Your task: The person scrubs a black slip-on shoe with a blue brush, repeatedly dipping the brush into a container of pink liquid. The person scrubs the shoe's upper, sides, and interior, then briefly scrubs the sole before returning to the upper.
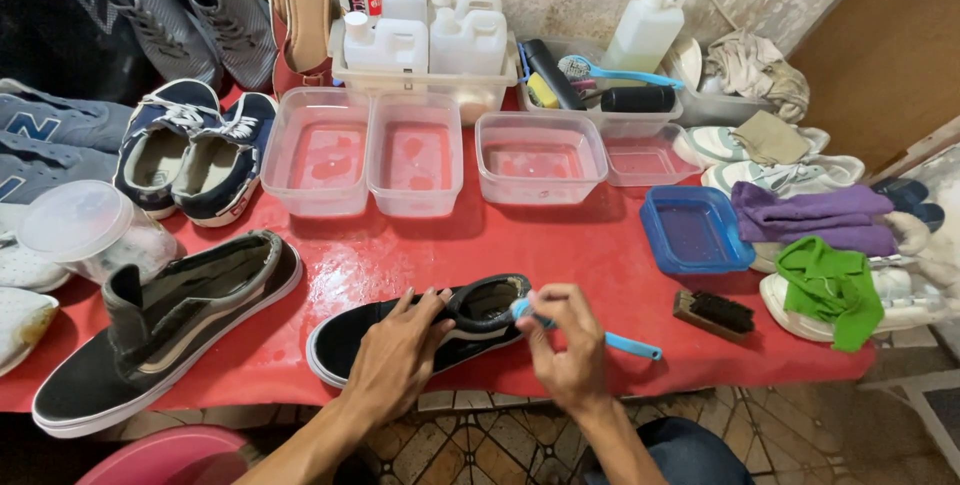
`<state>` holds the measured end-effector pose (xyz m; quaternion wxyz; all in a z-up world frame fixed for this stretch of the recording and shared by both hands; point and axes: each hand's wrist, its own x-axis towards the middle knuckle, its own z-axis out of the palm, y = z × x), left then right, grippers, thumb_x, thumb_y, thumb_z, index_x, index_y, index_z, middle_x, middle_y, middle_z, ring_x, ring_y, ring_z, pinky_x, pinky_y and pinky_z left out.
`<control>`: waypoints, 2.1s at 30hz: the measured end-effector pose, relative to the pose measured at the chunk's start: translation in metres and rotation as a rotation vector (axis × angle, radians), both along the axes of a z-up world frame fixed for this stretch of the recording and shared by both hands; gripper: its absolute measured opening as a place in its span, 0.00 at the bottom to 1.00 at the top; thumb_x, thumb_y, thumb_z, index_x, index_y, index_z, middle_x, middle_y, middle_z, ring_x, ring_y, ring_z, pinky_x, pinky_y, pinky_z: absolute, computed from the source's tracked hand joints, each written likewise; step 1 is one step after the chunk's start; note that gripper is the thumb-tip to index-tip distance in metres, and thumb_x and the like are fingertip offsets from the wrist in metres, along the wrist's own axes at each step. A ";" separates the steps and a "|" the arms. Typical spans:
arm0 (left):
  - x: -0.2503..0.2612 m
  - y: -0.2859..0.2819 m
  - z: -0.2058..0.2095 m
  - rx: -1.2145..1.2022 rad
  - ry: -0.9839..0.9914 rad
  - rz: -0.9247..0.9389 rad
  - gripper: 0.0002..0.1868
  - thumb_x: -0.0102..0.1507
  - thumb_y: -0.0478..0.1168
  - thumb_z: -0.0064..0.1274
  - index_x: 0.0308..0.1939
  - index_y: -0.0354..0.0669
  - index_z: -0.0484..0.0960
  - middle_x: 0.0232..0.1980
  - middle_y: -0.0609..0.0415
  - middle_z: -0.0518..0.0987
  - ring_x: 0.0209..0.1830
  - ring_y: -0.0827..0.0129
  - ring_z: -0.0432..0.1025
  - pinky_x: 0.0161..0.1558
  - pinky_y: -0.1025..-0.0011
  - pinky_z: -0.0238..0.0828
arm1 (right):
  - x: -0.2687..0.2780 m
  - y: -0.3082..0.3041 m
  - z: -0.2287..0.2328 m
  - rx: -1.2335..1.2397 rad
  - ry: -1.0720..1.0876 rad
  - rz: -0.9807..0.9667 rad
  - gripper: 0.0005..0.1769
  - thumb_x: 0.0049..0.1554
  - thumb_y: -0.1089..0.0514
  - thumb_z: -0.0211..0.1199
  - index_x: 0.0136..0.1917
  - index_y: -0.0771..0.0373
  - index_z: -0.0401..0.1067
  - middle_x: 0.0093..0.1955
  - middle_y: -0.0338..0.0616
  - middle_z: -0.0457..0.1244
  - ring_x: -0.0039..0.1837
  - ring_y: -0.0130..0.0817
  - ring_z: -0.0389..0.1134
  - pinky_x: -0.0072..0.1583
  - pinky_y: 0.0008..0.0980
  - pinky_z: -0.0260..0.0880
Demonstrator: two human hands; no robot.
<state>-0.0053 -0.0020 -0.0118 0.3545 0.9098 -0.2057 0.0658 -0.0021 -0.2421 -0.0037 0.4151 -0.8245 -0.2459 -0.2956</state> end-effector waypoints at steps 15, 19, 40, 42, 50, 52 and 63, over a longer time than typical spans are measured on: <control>-0.001 -0.006 -0.007 0.056 0.050 0.060 0.23 0.71 0.51 0.40 0.69 0.52 0.64 0.67 0.42 0.76 0.70 0.30 0.63 0.49 0.34 0.74 | 0.016 0.002 -0.001 0.074 -0.023 -0.150 0.16 0.63 0.50 0.59 0.48 0.67 0.75 0.50 0.50 0.60 0.50 0.39 0.67 0.49 0.33 0.77; -0.001 -0.006 -0.002 0.046 0.051 0.048 0.23 0.71 0.51 0.38 0.69 0.50 0.64 0.66 0.42 0.77 0.70 0.31 0.63 0.49 0.33 0.74 | 0.001 0.007 -0.001 0.006 -0.005 0.034 0.09 0.61 0.57 0.62 0.51 0.65 0.75 0.52 0.51 0.60 0.47 0.38 0.69 0.47 0.31 0.76; -0.004 -0.019 0.020 -0.154 0.323 0.178 0.11 0.73 0.45 0.34 0.56 0.52 0.69 0.22 0.43 0.81 0.46 0.38 0.81 0.48 0.39 0.81 | -0.001 0.031 -0.011 -0.025 -0.107 -0.066 0.14 0.60 0.55 0.65 0.56 0.64 0.75 0.52 0.52 0.61 0.47 0.41 0.68 0.46 0.34 0.77; -0.004 -0.020 0.024 -0.186 0.359 0.193 0.11 0.75 0.45 0.31 0.46 0.48 0.69 0.23 0.51 0.75 0.20 0.58 0.70 0.44 0.51 0.76 | 0.008 0.022 -0.004 0.028 -0.111 -0.170 0.09 0.60 0.60 0.65 0.52 0.67 0.75 0.51 0.49 0.59 0.49 0.41 0.66 0.51 0.35 0.74; 0.003 -0.021 0.024 -0.089 0.401 0.245 0.11 0.74 0.48 0.34 0.43 0.49 0.69 0.26 0.50 0.77 0.23 0.55 0.67 0.31 0.55 0.63 | 0.000 0.042 -0.004 -0.013 -0.121 -0.108 0.11 0.60 0.57 0.66 0.53 0.65 0.76 0.50 0.51 0.61 0.50 0.43 0.65 0.49 0.37 0.72; 0.004 -0.021 0.021 -0.109 0.380 0.233 0.12 0.74 0.47 0.35 0.40 0.49 0.68 0.25 0.54 0.75 0.21 0.62 0.64 0.30 0.59 0.60 | 0.001 0.041 -0.001 0.020 -0.102 -0.147 0.11 0.59 0.59 0.68 0.54 0.64 0.76 0.50 0.49 0.61 0.48 0.40 0.66 0.47 0.34 0.72; 0.003 -0.018 0.036 -0.079 0.460 0.199 0.11 0.74 0.46 0.37 0.44 0.49 0.74 0.22 0.55 0.71 0.22 0.67 0.61 0.31 0.62 0.61 | -0.001 0.048 0.002 -0.014 -0.105 -0.118 0.13 0.59 0.56 0.67 0.54 0.66 0.76 0.50 0.51 0.63 0.50 0.44 0.68 0.50 0.39 0.75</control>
